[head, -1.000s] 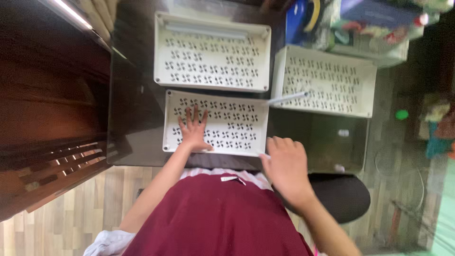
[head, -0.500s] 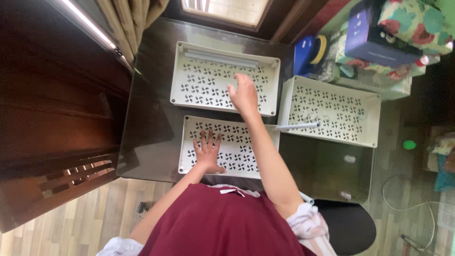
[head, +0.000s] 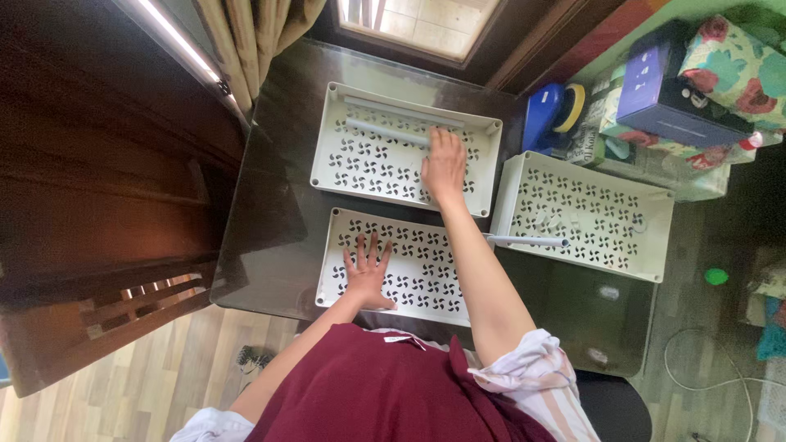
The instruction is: The person assembles a small white plastic storage unit by inserting white rods into the corner holes of perforated trays. They connect two trays with rods, then add a third tray and additional rods to form a multi-tiered structure on a glass table.
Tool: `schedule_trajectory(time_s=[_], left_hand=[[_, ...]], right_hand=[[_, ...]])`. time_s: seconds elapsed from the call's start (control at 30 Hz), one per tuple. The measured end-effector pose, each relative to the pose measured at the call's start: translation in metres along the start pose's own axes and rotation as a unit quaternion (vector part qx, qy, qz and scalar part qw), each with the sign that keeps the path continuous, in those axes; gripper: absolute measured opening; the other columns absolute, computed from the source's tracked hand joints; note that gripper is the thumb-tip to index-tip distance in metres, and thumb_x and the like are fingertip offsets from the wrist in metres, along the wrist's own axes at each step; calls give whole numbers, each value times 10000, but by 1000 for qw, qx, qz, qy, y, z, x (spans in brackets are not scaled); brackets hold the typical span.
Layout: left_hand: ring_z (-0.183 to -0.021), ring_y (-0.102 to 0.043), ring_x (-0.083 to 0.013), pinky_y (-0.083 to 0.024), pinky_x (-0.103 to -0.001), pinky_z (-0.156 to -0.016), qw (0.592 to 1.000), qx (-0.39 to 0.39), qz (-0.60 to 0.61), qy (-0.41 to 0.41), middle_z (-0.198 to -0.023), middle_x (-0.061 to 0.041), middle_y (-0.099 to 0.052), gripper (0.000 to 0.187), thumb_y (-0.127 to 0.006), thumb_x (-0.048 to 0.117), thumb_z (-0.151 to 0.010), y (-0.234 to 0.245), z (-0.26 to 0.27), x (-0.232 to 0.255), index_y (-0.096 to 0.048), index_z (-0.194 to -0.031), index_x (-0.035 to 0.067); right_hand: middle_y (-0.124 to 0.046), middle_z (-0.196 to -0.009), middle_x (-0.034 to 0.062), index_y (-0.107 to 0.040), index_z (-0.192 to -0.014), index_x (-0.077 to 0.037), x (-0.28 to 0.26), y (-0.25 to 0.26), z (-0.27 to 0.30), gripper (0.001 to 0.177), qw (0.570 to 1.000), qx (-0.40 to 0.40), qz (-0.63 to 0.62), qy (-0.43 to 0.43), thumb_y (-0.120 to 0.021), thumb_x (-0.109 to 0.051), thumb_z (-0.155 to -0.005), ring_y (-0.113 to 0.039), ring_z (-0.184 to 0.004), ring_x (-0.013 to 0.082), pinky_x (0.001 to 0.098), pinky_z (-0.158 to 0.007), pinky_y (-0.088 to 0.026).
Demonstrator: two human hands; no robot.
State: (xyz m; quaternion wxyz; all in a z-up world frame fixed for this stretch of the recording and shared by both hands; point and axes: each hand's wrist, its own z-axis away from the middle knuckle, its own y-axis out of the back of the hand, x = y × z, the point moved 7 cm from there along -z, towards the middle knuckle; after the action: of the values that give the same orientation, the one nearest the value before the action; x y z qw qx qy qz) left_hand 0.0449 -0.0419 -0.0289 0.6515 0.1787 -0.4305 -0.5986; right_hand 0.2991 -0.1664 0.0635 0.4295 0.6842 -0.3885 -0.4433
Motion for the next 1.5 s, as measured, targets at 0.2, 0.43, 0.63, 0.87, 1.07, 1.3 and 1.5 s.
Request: schedule_trajectory(time_s=[0.2,0.43,0.63,0.87,1.07,1.3,1.5], left_hand=[[-1500,293,-502,125,-751,-1133,1000,-7,-7,0,-1675,-259,244,1599,-892,653,-504,3,2,2,129,-1643,187],[-1500,292,-504,116,-758,-1130,1000,-14,-25,2,-1664,-266,255,1609,-891,670,-508,3,0,0,144,-1638,178],[-1524,147,-513,30,-736,-1141,1000,8,-16,-17,-1696,-278,79,1464,-938,530,-575,11,7,-1,-10,-1642,151],[-1405,-490,-319,-353,-463,-1220,868,453,202,-15,-1392,-87,-622,609,-830,156,-729,67,91,-72,-640,-1307,127],[-1178,-579,-333,-466,-430,-1034,813,485,309,89,-1263,-129,-657,587,-856,243,-782,56,93,-129,-656,-1284,15],[-1182,-585,-352,-481,-436,-1023,816,489,306,45,-1288,-152,-660,625,-852,251,-784,49,60,-130,-645,-1323,12],[-1170,-566,-384,-450,-457,-1037,831,469,297,25,-1296,-184,-639,659,-794,197,-778,52,30,-137,-614,-1392,40]], right_hand=[[-666,-1055,111,-705,-1012,-92,-5,-4,5,188,998,-24,17,64,-732,-31,-837,-597,-1130,328,468,-993,-483],[-699,-918,128,-734,-947,-123,-22,51,-30,109,994,-96,12,50,-682,-214,-915,-675,-912,347,486,-759,-538],[-719,-847,110,-722,-1015,-131,-70,149,-17,131,980,-132,49,140,-656,-227,-957,-709,-784,327,464,-697,-557],[-728,-849,106,-664,-1035,-125,-113,176,74,155,962,-186,-32,195,-669,-203,-901,-699,-730,336,476,-634,-540],[-696,-758,101,-605,-1168,-109,-117,136,101,261,956,-216,20,196,-656,-255,-958,-689,-688,316,455,-588,-525],[-692,-752,80,-625,-1080,-142,-122,119,100,144,957,-200,26,207,-632,-241,-975,-688,-648,294,445,-558,-522],[-695,-741,94,-654,-977,-123,-131,117,92,100,950,-212,58,220,-640,-220,-957,-690,-659,310,455,-566,-524]])
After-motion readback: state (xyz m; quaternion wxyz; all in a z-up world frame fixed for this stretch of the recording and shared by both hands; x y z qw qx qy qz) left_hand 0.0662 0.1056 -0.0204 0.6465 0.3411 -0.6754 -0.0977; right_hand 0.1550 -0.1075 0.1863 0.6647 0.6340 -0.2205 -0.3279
